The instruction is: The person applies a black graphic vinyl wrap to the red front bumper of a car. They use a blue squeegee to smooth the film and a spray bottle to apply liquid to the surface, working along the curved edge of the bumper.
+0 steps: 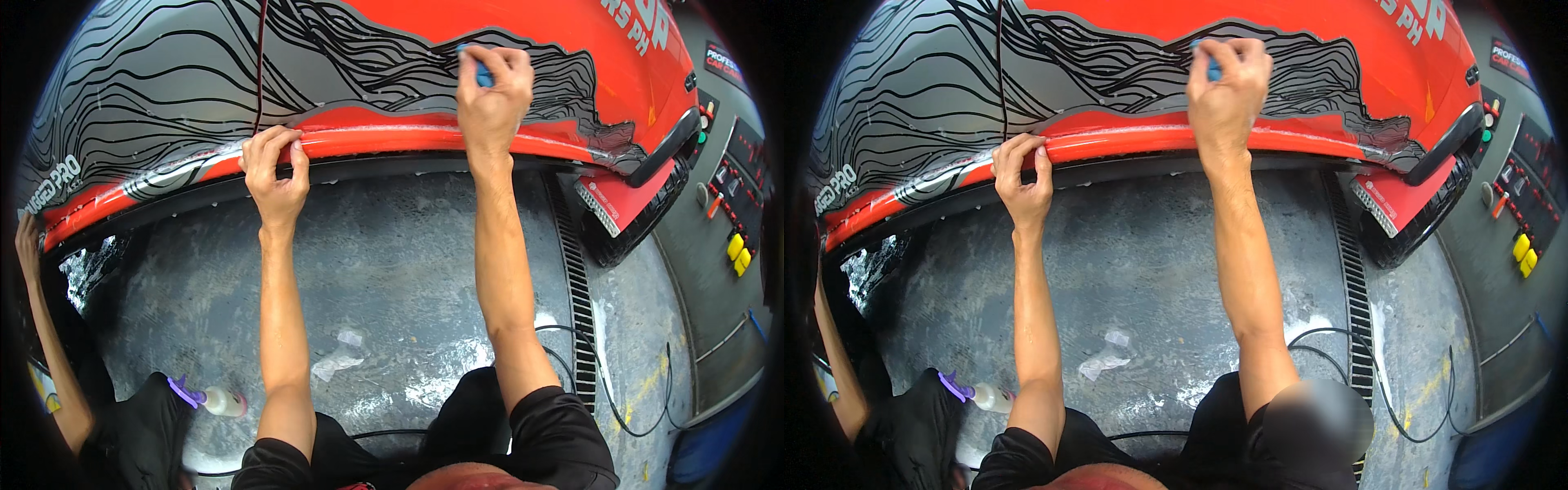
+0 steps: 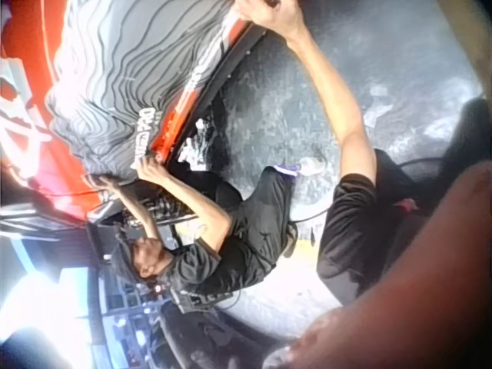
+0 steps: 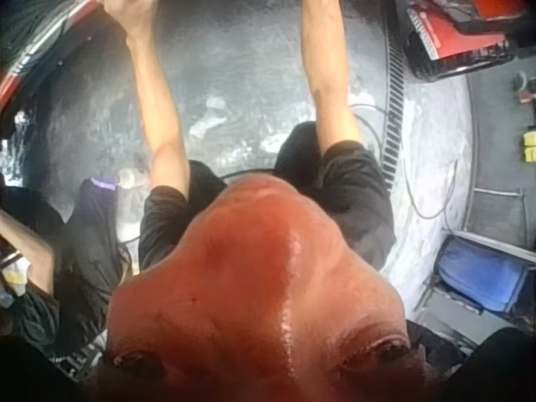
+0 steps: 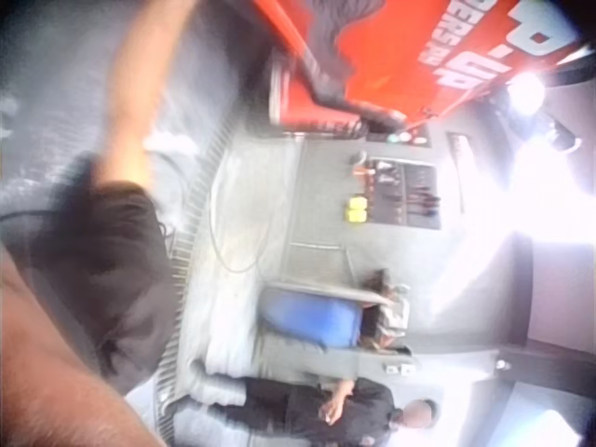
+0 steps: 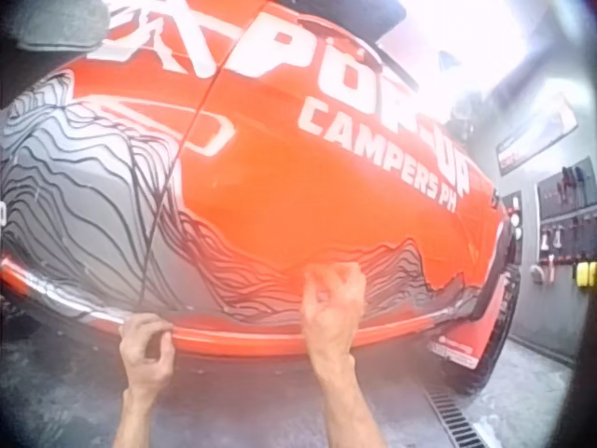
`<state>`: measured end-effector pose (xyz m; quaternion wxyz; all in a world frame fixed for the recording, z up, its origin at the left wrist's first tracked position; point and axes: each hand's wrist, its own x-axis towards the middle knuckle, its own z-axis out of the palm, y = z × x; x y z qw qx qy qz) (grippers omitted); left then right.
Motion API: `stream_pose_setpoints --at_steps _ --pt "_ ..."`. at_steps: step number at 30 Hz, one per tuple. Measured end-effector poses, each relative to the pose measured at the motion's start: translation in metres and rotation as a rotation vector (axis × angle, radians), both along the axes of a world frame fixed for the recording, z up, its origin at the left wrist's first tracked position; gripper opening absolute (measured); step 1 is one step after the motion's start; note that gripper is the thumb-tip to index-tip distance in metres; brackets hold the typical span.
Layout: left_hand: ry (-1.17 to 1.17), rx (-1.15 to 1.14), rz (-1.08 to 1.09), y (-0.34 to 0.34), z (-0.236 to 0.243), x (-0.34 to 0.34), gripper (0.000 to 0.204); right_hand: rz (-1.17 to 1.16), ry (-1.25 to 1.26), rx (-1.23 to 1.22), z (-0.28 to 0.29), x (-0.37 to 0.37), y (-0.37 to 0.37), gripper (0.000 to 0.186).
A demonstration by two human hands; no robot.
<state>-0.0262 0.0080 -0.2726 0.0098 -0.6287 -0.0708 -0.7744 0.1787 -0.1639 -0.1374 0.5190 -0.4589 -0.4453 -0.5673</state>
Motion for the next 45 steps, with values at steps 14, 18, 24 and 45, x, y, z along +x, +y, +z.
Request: stream_pose_setpoints --at_steps 14,18,24,45 --pt "0.026 -0.001 0.010 -0.001 0.001 -0.004 0.013 -0.008 -0.039 -0.035 -0.004 -0.012 0.004 0.008" --pt "0.024 0.011 0.026 0.001 0.001 -0.005 0.014 -0.006 0.052 -0.020 0.004 -0.008 -0.003 0.008" --pt "0.022 0.009 0.025 0.000 0.000 -0.003 0.015 0.031 -0.024 -0.071 -0.002 -0.014 0.002 0.008" --pt "0.036 0.019 0.047 0.000 0.000 -0.002 0.013 0.048 0.174 0.063 0.006 0.015 -0.011 0.009"
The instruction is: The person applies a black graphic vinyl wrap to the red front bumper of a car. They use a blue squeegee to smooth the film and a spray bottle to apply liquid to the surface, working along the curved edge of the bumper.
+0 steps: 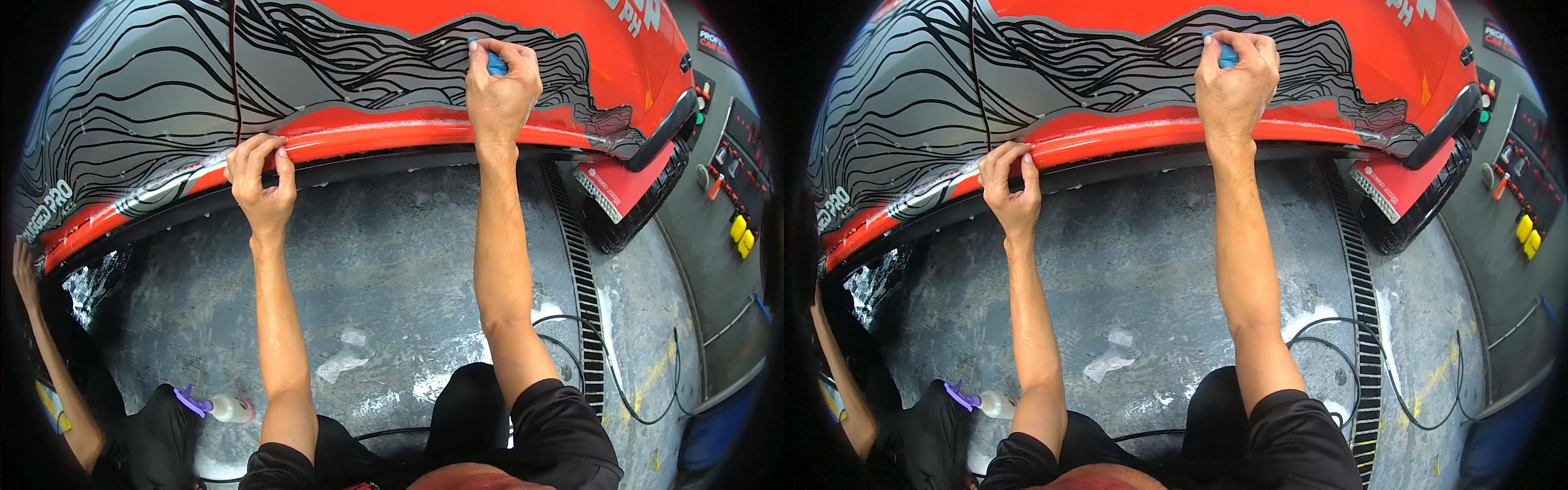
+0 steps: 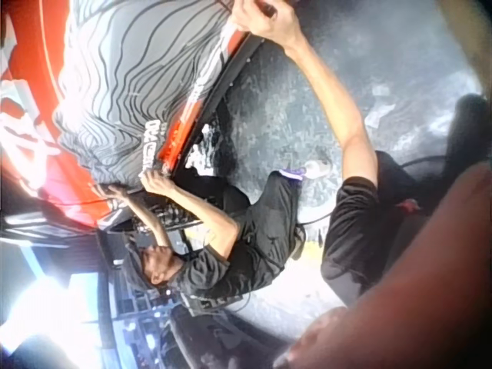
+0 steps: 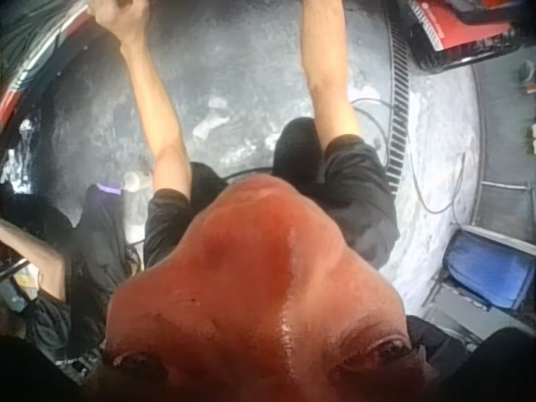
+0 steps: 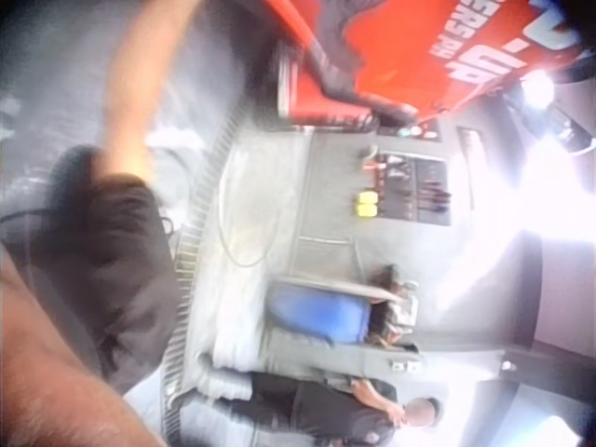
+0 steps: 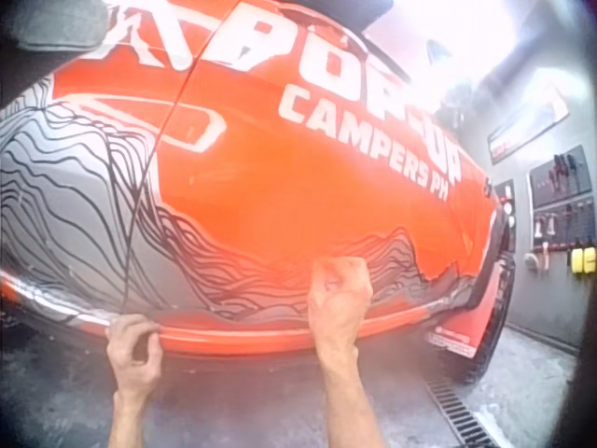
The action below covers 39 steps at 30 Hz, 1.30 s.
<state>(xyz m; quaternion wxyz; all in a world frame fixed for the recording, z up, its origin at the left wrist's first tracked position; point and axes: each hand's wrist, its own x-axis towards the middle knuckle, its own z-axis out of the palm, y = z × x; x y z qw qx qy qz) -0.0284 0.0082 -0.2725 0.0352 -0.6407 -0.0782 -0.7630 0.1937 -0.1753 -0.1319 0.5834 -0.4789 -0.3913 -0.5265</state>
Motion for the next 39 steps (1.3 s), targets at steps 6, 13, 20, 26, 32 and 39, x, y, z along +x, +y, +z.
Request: stream_pose_setpoints --at_steps 6,13,20,26,32,39 --pt "0.000 -0.002 -0.007 0.000 0.000 0.000 0.013 0.008 -0.003 0.001 0.002 0.003 0.000 0.008" --pt "0.012 -0.009 -0.011 0.000 0.000 -0.002 0.013 0.001 -0.007 0.025 0.000 -0.003 0.004 0.007" --pt "0.014 -0.012 -0.023 0.001 0.000 -0.003 0.012 0.027 0.042 0.012 0.003 -0.009 0.005 0.008" --pt "0.010 0.002 -0.032 -0.001 0.001 -0.002 0.012 -0.001 0.038 0.015 0.002 -0.003 -0.003 0.009" --pt "0.006 -0.006 -0.015 0.000 0.001 -0.002 0.013 -0.019 0.042 0.015 -0.002 -0.004 0.000 0.010" --pt "0.001 -0.003 -0.018 0.000 0.000 0.000 0.012 -0.039 -0.008 -0.017 -0.004 -0.004 0.000 0.009"
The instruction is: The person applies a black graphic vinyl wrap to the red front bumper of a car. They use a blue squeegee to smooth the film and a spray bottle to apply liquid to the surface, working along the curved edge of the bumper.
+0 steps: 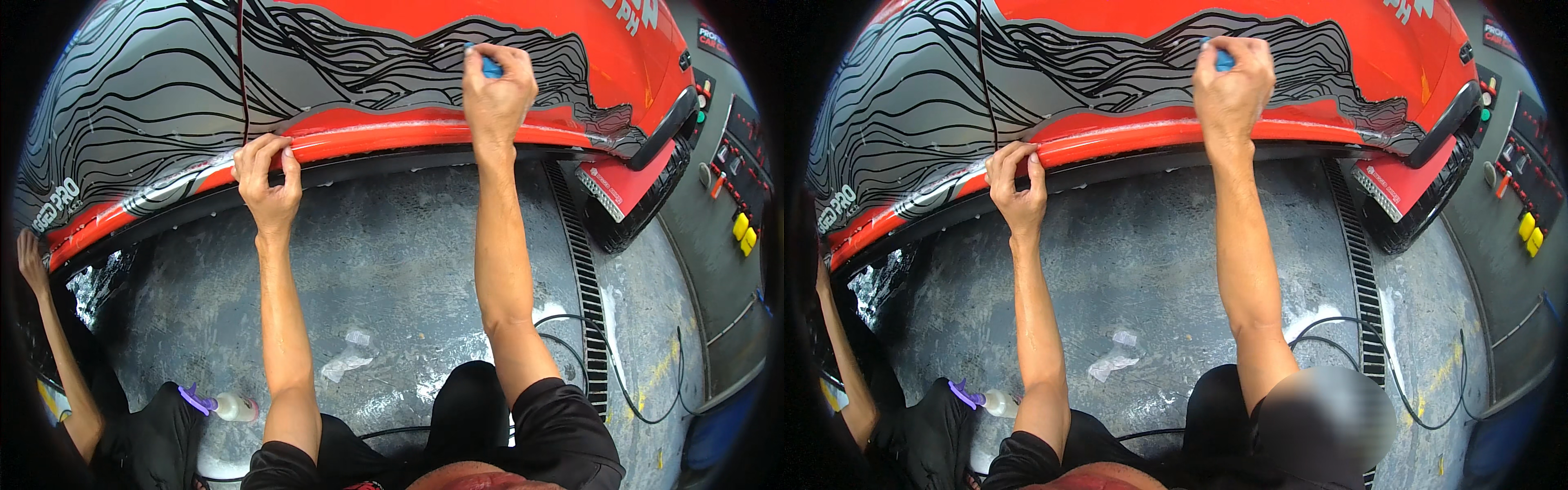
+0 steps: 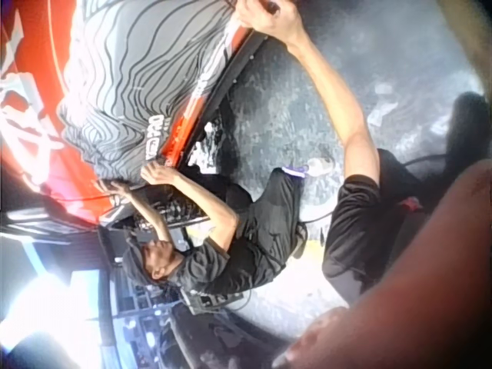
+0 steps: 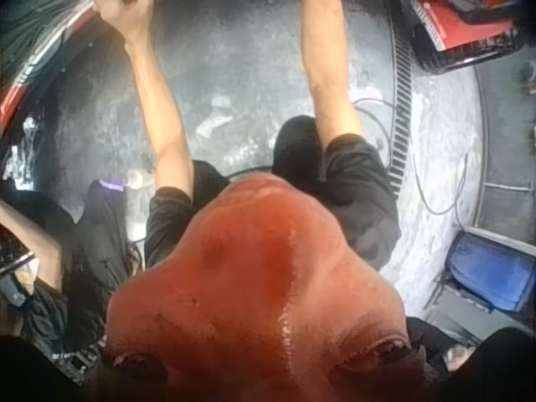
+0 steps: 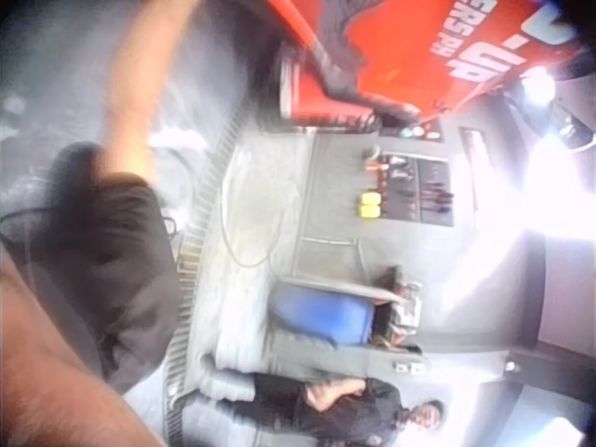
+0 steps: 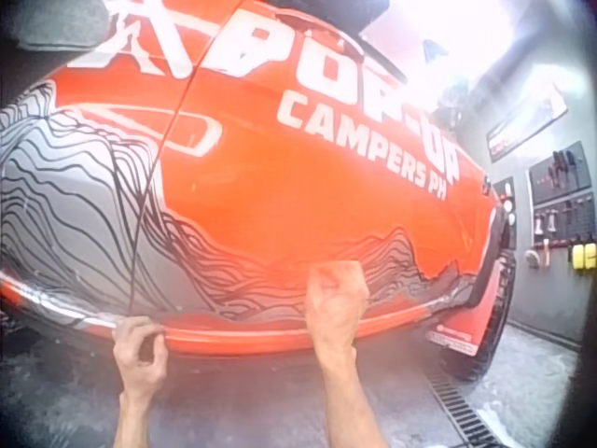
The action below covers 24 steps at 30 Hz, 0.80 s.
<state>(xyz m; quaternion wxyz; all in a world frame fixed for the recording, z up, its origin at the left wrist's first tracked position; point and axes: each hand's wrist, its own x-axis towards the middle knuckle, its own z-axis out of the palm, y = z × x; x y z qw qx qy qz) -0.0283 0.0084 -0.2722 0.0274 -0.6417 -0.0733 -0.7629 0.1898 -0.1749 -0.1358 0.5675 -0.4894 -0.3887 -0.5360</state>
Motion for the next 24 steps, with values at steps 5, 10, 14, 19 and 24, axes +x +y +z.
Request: stream_pose_setpoints --at_steps 5,10,14,19,24 --pt "-0.005 0.006 0.002 -0.0002 -0.0002 -0.0003 0.012 0.032 -0.016 0.010 0.0023 0.0041 0.0010 0.007" --pt "-0.010 -0.003 -0.004 0.0005 0.0003 0.0007 0.012 0.017 -0.046 -0.015 0.0025 0.0019 -0.0003 0.009" --pt "0.003 0.001 0.007 0.0012 -0.0003 -0.0017 0.013 0.056 0.079 -0.005 0.0057 0.0008 -0.0039 0.008" --pt "-0.002 0.014 -0.001 0.0013 0.0009 -0.0013 0.013 0.059 0.025 0.007 0.0046 0.0012 -0.0019 0.009" --pt "-0.004 0.002 -0.006 0.0013 -0.0005 -0.0006 0.013 0.018 -0.018 -0.006 0.0034 0.0002 -0.0004 0.010"
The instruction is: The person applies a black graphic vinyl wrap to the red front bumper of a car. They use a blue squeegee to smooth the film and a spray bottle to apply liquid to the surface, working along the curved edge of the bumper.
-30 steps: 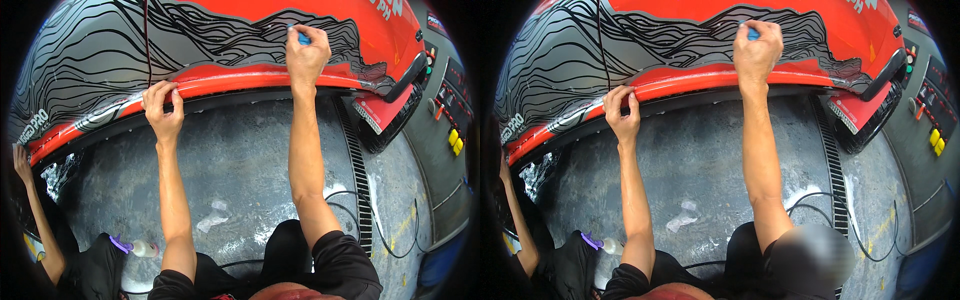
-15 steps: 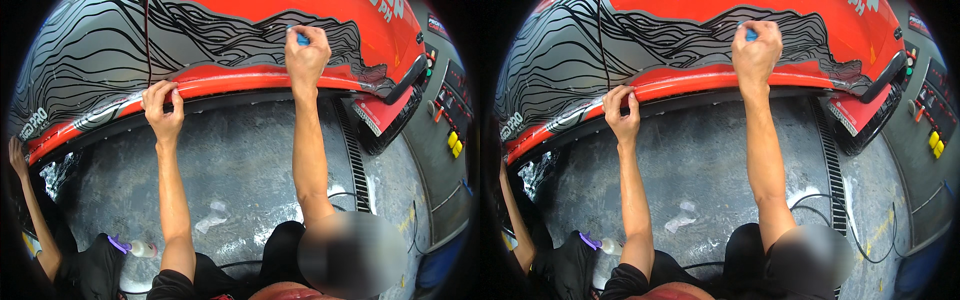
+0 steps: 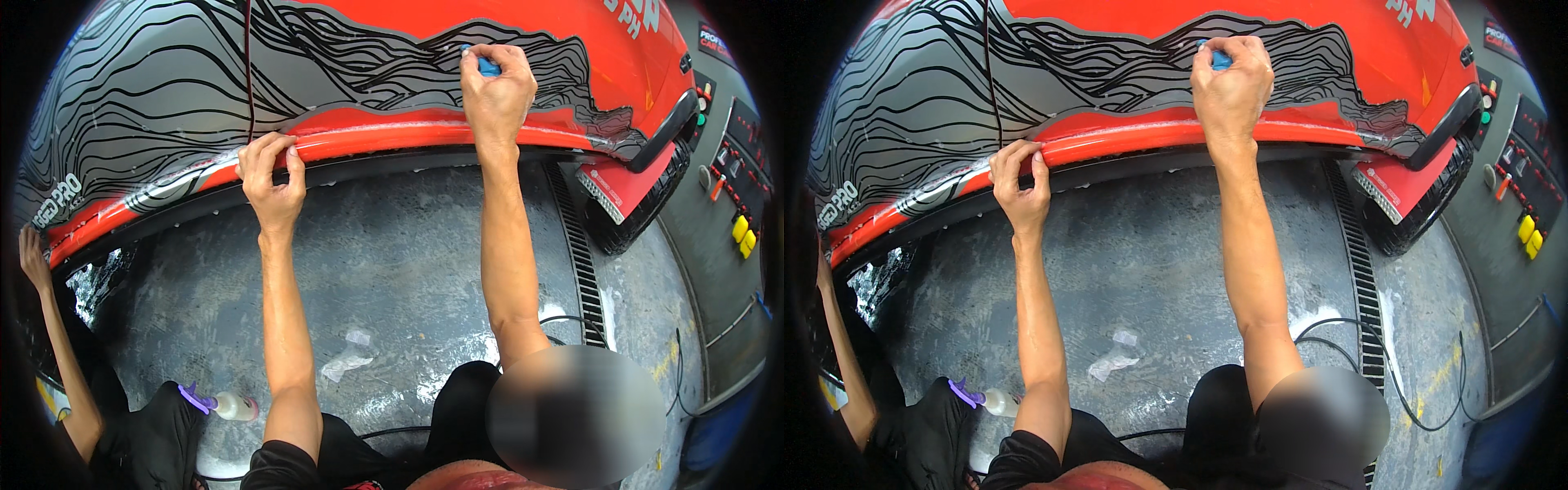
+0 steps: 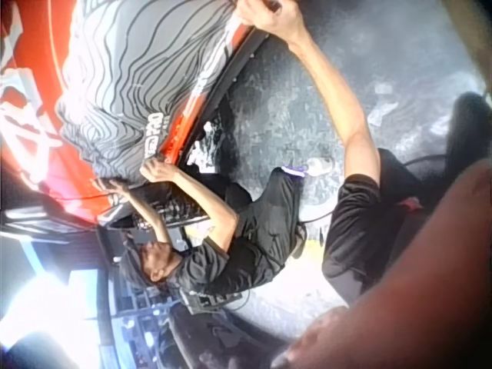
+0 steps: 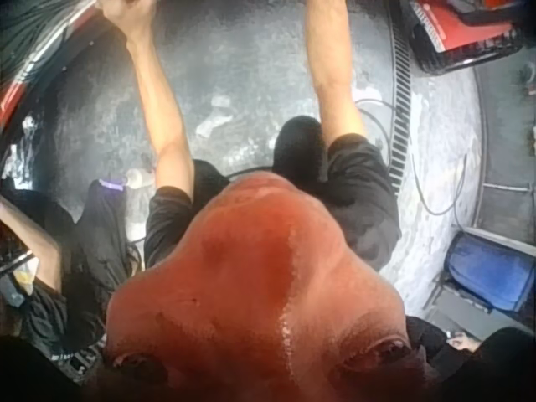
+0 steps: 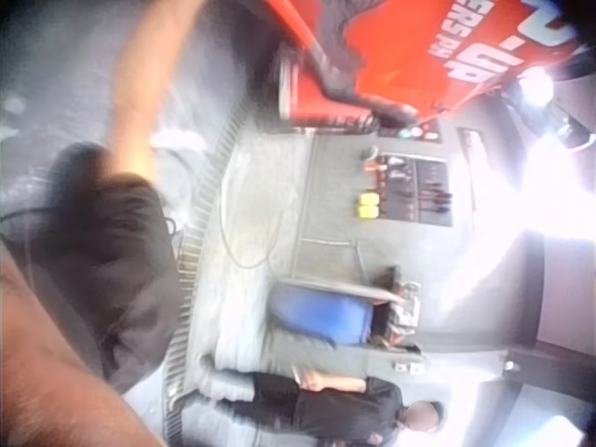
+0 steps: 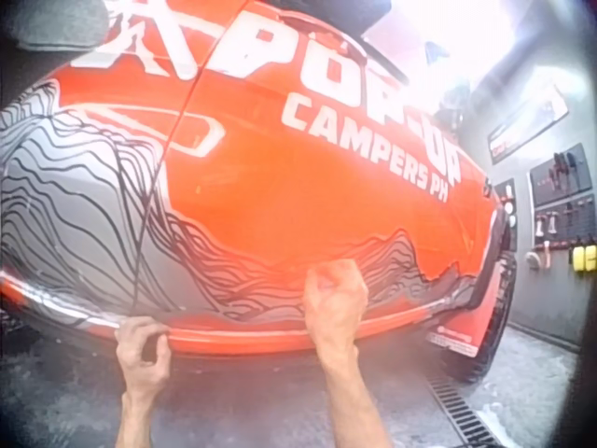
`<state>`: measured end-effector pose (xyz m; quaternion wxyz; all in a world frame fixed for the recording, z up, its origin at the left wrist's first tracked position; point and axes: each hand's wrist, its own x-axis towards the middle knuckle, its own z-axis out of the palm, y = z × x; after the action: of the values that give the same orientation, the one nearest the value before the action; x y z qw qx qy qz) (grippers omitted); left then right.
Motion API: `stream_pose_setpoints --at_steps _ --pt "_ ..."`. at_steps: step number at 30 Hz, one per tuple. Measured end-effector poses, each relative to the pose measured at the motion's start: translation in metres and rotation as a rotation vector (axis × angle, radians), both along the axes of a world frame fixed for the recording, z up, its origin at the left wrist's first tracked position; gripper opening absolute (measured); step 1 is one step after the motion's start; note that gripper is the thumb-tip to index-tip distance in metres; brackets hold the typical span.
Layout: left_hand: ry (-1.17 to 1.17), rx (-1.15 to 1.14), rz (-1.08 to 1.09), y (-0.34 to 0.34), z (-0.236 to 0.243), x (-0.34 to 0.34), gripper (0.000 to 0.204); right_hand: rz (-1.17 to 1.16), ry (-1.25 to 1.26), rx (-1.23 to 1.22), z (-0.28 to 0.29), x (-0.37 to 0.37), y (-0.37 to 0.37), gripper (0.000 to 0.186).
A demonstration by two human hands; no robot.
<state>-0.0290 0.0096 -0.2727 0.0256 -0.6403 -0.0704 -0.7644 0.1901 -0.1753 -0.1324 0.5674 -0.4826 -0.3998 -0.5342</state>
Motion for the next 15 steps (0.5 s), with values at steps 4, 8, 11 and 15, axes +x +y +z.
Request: stream_pose_setpoints --at_steps 4,8,11,15 --pt "-0.002 0.003 -0.001 -0.0005 0.0000 0.0001 0.013 -0.002 0.036 -0.007 0.0022 0.0007 -0.0029 0.009" --pt "0.009 0.000 0.009 0.0002 0.0001 -0.0015 0.013 0.011 0.032 -0.008 0.0024 -0.0019 -0.0020 0.009" --pt "-0.002 -0.005 -0.002 -0.0015 0.0000 -0.0006 0.012 0.021 0.011 -0.030 0.0006 -0.0024 -0.0010 0.010" --pt "0.005 0.004 0.003 0.0000 0.0003 -0.0002 0.012 0.010 0.034 0.020 0.0022 -0.0038 -0.0018 0.010"
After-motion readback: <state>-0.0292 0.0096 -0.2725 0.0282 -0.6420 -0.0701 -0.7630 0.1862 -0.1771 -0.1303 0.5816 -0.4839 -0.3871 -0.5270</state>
